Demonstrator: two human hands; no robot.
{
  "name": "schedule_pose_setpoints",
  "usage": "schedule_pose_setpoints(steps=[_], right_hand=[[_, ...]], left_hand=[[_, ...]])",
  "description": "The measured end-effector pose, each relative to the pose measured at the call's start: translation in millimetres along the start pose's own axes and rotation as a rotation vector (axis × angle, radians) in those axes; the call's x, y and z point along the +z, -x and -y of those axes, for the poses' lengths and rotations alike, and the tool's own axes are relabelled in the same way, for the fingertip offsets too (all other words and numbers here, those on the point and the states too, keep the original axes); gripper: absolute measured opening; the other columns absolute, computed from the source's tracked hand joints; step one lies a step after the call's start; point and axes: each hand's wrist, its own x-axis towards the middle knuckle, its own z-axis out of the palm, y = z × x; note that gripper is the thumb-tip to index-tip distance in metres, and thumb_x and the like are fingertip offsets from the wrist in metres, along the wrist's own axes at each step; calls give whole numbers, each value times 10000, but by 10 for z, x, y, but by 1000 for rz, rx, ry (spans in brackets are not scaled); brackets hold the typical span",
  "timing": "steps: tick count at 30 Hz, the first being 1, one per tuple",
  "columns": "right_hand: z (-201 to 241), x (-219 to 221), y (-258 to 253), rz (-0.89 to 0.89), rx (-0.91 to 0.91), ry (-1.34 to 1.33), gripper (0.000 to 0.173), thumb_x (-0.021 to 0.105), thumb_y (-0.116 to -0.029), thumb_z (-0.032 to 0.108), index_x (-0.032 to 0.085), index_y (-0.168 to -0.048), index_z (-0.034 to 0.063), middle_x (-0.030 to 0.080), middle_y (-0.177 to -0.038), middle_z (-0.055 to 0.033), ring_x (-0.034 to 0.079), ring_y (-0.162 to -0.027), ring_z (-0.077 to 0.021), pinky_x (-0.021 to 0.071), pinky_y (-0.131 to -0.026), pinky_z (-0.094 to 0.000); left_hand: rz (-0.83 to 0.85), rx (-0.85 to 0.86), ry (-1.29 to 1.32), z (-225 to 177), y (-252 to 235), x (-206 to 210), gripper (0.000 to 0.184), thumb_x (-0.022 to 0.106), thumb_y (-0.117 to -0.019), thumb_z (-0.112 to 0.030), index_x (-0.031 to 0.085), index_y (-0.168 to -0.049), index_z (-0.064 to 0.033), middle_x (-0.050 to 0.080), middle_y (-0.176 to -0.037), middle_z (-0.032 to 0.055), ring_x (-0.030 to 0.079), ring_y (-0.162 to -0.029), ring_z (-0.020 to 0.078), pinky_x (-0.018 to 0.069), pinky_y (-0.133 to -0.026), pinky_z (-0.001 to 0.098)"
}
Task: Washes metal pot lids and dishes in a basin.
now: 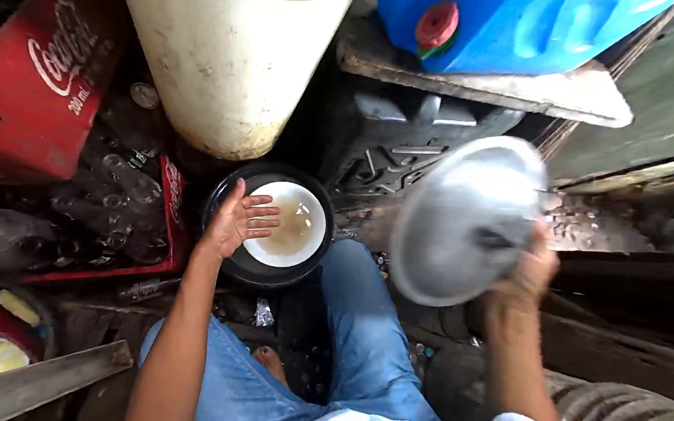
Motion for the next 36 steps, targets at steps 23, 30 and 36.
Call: schedule_pose_setpoints(steps=[23, 30, 36], right_hand=[[-2172, 2539, 659, 178, 870, -732, 273, 356, -1100, 226, 602, -1041, 123, 706, -892, 9, 711, -813, -118, 604, -763, -279], [-1235, 3049, 1316, 875, -288, 526, 493, 356, -1091, 173, 441, -1510, -71, 391, -1607, -239, 281, -1537, -407, 153, -1251, -622], [-1260, 3325, 831, 701, -3, 764, 480, 327, -1119, 282, 495, -1391, -76, 509, -1442, -289, 479, -1383, -423, 404, -1098, -611]], left_hand=[[-869, 193, -80, 15, 527, -130, 605, 370, -1075, -555, 593, -1322, -50, 622, -1278, 158, 612, -1153, 230, 497, -994, 480], [-792, 311, -242, 150, 431, 47, 565, 357, -1094, -513, 630, -1232, -38, 665, -1098, 107, 639, -982, 148, 542, -898, 397], [-803, 286, -230, 53, 457, 127, 665, 337, -1079, -573, 639, -1198, 7, 648, -1138, 189, 620, -1043, 245, 504, -926, 495]])
